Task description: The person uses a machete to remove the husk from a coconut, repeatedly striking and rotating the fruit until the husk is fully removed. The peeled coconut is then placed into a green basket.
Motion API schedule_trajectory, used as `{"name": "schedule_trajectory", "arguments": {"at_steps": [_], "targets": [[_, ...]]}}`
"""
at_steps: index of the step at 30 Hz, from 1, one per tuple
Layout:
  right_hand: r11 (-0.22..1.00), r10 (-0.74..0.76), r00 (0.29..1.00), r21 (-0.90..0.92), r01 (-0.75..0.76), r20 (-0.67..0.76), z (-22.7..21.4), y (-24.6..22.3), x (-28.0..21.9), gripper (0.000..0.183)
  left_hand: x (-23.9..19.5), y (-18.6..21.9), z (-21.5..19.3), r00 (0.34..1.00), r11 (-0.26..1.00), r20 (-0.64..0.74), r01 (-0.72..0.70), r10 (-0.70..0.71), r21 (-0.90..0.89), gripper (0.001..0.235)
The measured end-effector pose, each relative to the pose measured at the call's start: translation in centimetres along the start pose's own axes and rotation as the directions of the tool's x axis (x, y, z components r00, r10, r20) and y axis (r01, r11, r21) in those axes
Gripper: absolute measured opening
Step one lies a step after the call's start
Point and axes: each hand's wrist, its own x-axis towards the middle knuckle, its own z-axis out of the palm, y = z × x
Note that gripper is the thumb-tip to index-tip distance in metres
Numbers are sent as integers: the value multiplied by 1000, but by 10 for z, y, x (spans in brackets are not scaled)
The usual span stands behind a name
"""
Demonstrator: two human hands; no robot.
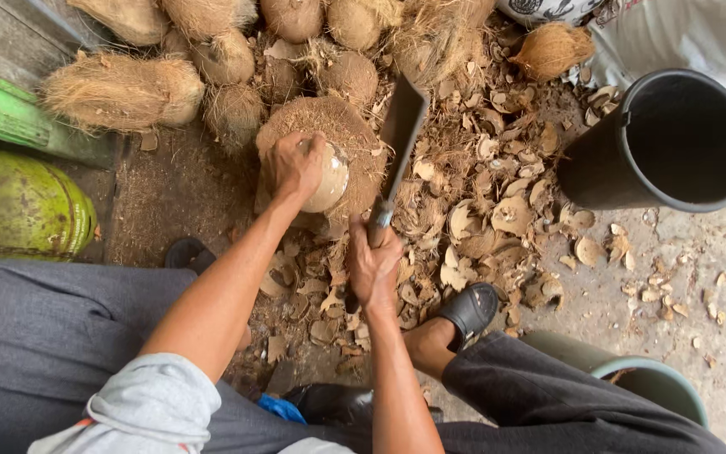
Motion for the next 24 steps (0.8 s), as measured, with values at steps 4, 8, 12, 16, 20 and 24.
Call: {"name": "schedule_trajectory", "arguments": {"at_steps": [4, 8, 12, 16, 20, 24], "targets": [[924, 329, 939, -240, -297, 103, 5, -9, 8, 36, 9, 4, 2, 996, 981, -43, -75, 84, 176, 54], [948, 170, 985, -281, -152, 41, 3, -18, 4, 38, 5, 5, 3, 995, 996, -29, -94, 94, 4, 44], [989, 22, 1000, -149, -21, 4, -3, -7, 1, 34, -1, -2, 4, 997, 996, -33, -74, 76, 52, 35], [992, -79, 996, 94, 83, -48, -2, 19, 11, 38, 3, -7, 7, 996, 995, -61, -57, 61, 77, 33], [835, 439, 897, -390, -388, 49, -4, 24, 16, 26, 2, 1, 8, 973, 973, -117, -212, 201, -91, 47], [914, 342, 936, -263, -310, 87, -7, 18, 2, 36, -9, -6, 5, 973, 984, -150, -169, 176, 56, 43]]}}
